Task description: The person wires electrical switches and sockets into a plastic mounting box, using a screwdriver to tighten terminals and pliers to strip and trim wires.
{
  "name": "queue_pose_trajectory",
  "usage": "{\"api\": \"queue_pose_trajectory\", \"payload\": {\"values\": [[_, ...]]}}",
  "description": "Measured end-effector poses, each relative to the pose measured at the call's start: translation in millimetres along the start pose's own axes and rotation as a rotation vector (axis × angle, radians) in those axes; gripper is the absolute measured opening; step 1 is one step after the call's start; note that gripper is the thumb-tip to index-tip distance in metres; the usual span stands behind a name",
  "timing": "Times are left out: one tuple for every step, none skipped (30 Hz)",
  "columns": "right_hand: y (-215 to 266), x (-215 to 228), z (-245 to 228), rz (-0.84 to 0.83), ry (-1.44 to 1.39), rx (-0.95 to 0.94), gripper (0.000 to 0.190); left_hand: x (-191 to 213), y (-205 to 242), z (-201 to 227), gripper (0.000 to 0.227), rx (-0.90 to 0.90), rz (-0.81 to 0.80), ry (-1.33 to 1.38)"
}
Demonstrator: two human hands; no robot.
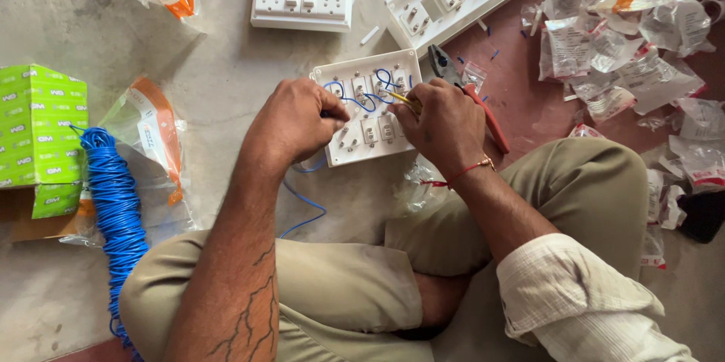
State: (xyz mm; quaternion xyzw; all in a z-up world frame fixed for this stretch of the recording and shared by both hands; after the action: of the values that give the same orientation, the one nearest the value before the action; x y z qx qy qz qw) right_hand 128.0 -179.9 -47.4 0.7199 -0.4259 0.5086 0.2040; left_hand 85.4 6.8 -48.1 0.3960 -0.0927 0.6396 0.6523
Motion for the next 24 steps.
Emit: {"api": "queue_pose_trajectory", "payload": {"values": [[-2.1,0.6,-1.4,0.027,-0.026,0.04,0.031,-2.5,-0.9,-6.8,0.02,0.089,-0.005,0.025],[-3.0,1.8,-3.5,0.054,-0.053,0.082,0.03,-4.2,-0.8,-13.7,0.021,0.181,-0.007,0.05],[-2.3,1.9,-2.8,0.057,-0.052,0.085,0.03,-4.6,-0.5,-12.2,0.021,0.179,-0.004,0.05],[-1.5,1.7,-0.1,0.068,-0.117,0.062,0.03,-3.0,-0.6,-8.8,0.021,0.156,0.008,0.143],[-0.9,1.5,2.3,0.079,-0.182,0.039,0.031,-0.8,-0.6,-5.7,0.02,0.132,0.02,0.236],[-0.5,2.1,2.4,0.08,-0.181,0.043,0.031,-1.0,-0.8,-4.5,0.02,0.131,0.023,0.238],[0.5,-3.7,6.8,0.052,-0.348,-0.012,0.03,-1.5,-1.4,-3.9,0.02,0.134,0.016,0.264],[2.3,-11.2,8.8,0.019,-0.518,-0.067,0.029,-1.8,-1.1,-4.7,0.02,0.141,0.009,0.29],[3.1,-12.1,7.4,0.016,-0.519,-0.064,0.029,-1.5,-1.1,-5.0,0.02,0.145,0.012,0.292],[7.8,-27.9,8.7,-0.048,-0.855,-0.183,0.025,-2.1,-1.3,-4.0,0.02,0.137,0.006,0.288],[13.7,-43.7,4.7,-0.115,-1.189,-0.306,0.022,-2.6,-0.9,-3.3,0.021,0.13,-0.001,0.285],[14.6,-45.3,3.6,-0.115,-1.187,-0.307,0.022,-2.7,-0.8,-3.0,0.021,0.129,-0.001,0.286],[18.9,-55.4,0.5,-0.174,-1.271,-0.379,0.022,-4.0,-0.7,-1.5,0.021,0.115,-0.022,0.292],[23.7,-64.1,-2.3,-0.233,-1.351,-0.452,0.023,-5.9,-1.1,0.5,0.022,0.098,-0.043,0.299],[24.2,-64.8,-2.0,-0.231,-1.348,-0.453,0.023,-7.1,-1.6,1.4,0.022,0.096,-0.045,0.301],[23.6,-65.8,-3.3,-0.229,-1.364,-0.442,0.023,-7.1,-1.4,2.9,0.021,0.081,-0.04,0.296],[23.1,-66.9,-4.2,-0.227,-1.379,-0.431,0.022,-6.4,-1.0,4.0,0.02,0.066,-0.035,0.292],[23.1,-68.8,-3.7,-0.231,-1.38,-0.43,0.022,-5.7,-0.1,2.9,0.02,0.069,-0.033,0.293],[20.4,-67.5,0.2,-0.216,-1.288,-0.393,0.023,-3.9,0.4,2.0,0.019,0.079,0.0,0.221],[17.7,-66.6,3.8,-0.198,-1.194,-0.357,0.024,-2.4,0.7,2.4,0.02,0.086,0.03,0.149],[16.4,-71.2,3.6,-0.2,-1.193,-0.357,0.024,-2.3,1.5,3.2,0.02,0.088,0.031,0.151],[12.7,-70.0,2.1,-0.161,-1.178,-0.297,0.023,-1.4,2.3,4.2,0.019,0.097,0.072,0.029],[10.0,-66.8,0.7,-0.122,-1.162,-0.237,0.021,-0.6,3.3,5.4,0.018,0.106,0.112,-0.094],[10.4,-66.0,1.9,-0.126,-1.161,-0.237,0.021,-0.3,4.3,6.0,0.018,0.108,0.112,-0.092]]}}
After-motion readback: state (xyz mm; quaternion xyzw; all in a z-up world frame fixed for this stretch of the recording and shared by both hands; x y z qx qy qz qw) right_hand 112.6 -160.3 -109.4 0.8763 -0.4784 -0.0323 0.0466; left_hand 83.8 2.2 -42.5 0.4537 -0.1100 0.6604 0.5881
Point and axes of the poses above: each hand's wrist, its own y-axis away from the middle knuckle, its own x-axis out of the back of the hand, z = x × y, the point moved 9 cm from there along -y, towards the middle knuckle, and after that the axes turned 12 degrees about x, right-handed, at the moved point
